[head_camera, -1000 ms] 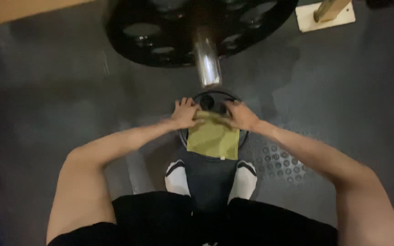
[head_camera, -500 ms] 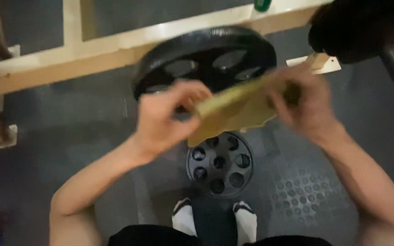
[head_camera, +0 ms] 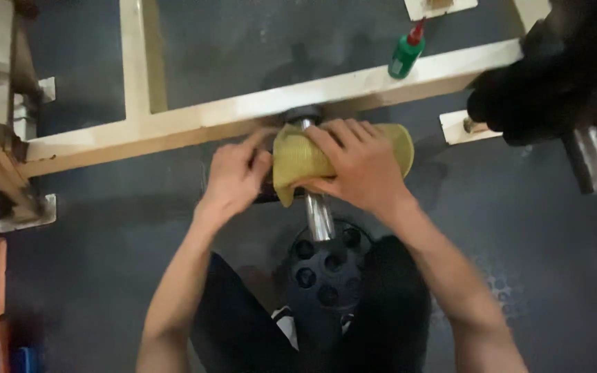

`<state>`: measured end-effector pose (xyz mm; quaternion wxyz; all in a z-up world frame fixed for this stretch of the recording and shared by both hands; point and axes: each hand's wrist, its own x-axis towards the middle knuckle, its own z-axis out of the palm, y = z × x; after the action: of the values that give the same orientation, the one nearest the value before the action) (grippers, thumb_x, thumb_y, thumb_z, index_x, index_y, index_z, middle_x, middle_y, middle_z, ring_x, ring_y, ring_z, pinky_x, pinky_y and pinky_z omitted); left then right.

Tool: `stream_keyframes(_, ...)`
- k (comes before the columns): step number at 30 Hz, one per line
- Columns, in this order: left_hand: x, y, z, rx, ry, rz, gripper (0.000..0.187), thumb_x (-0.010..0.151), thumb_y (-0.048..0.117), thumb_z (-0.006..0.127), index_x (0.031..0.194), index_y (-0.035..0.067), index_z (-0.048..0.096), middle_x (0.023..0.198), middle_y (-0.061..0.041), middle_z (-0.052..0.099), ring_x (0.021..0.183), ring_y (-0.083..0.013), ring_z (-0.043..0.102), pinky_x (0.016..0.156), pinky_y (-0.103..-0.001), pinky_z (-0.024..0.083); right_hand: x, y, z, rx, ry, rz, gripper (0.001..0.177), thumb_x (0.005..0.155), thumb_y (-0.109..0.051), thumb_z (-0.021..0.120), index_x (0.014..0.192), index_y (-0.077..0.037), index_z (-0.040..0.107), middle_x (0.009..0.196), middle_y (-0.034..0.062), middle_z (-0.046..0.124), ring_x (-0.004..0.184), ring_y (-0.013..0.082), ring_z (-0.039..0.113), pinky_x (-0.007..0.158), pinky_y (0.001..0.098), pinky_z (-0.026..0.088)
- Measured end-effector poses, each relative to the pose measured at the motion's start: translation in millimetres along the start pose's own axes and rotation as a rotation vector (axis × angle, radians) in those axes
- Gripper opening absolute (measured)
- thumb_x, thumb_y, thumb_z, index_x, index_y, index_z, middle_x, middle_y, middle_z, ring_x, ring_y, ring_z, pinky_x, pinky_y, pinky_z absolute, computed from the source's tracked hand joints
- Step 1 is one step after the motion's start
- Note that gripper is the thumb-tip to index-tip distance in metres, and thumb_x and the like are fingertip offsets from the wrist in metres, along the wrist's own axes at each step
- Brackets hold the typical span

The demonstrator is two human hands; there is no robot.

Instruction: Cleaning weight plates and a weight rack bar using a cloth.

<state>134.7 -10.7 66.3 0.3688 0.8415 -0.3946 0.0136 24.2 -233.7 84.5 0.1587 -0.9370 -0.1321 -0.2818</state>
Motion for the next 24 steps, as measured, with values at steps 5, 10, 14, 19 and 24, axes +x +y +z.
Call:
stream_keyframes(5,-1.1,6.3,-3.0,-0.011,-0.041,-0.065,0.036,0.104,0.038,0.053,0.108,0.006,0.071,0.071,-0.02,0.063,0.07,-0.0395,0.066,0.066,-0.046,0.049,-8.0,10.5,-17.5,0.107,0.001,0.116,0.068,0.07,-0.041,0.092,0.126,-0.011,0.068,0.115,0.0101,0.067,0.103,0.0332,0.069,0.088,0.0442,0.055)
stream_keyframes(10,3.8,-0.3,-1.6,-0.112,-0.047,-0.094,0.052,0.108,0.043,0.047,0.081,0.005,0.069,0.057,-0.015,0.057,0.056,-0.0333,0.064,0.057,-0.043,0.046,-75.4,75.7,33.8,0.342,0.211,0.323,0.054,0.076,-0.019,0.087,0.124,-0.005,0.066,0.113,0.0142,0.067,0.101,0.0355,0.07,0.089,0.0419,0.057)
stream_keyframes(14,-0.7,4.2,1.0,-0.105,-0.019,-0.192,0.063,0.11,0.045,0.042,0.068,0.006,0.068,0.052,-0.011,0.059,0.053,-0.0315,0.065,0.058,-0.043,0.048,-82.0,70.2,39.7,0.432,0.321,0.358,0.046,0.084,-0.016,0.087,0.121,-0.002,0.065,0.111,0.0138,0.067,0.1,0.0339,0.069,0.09,0.0392,0.056)
stream_keyframes(19,-8.4,-24.7,11.2,0.036,0.075,-0.184,0.066,0.113,0.041,0.042,0.064,0.003,0.065,0.057,-0.016,0.06,0.059,-0.0385,0.062,0.062,-0.047,0.046,11.2,-16.5,-9.3,0.025,0.136,0.145,0.067,0.066,-0.045,0.098,0.114,-0.007,0.07,0.117,0.0135,0.065,0.109,0.0361,0.064,0.086,0.0471,0.052)
stream_keyframes(24,-24.8,-50.9,15.4,-0.218,0.106,-0.22,0.052,0.11,0.035,0.049,0.081,-0.004,0.067,0.064,-0.024,0.058,0.053,-0.0358,0.056,0.057,-0.046,0.045,27.2,-48.4,28.5,-0.153,-0.034,-0.03,0.075,0.069,-0.057,0.091,0.122,-0.01,0.07,0.117,0.0116,0.062,0.114,0.0331,0.058,0.097,0.0506,0.05)
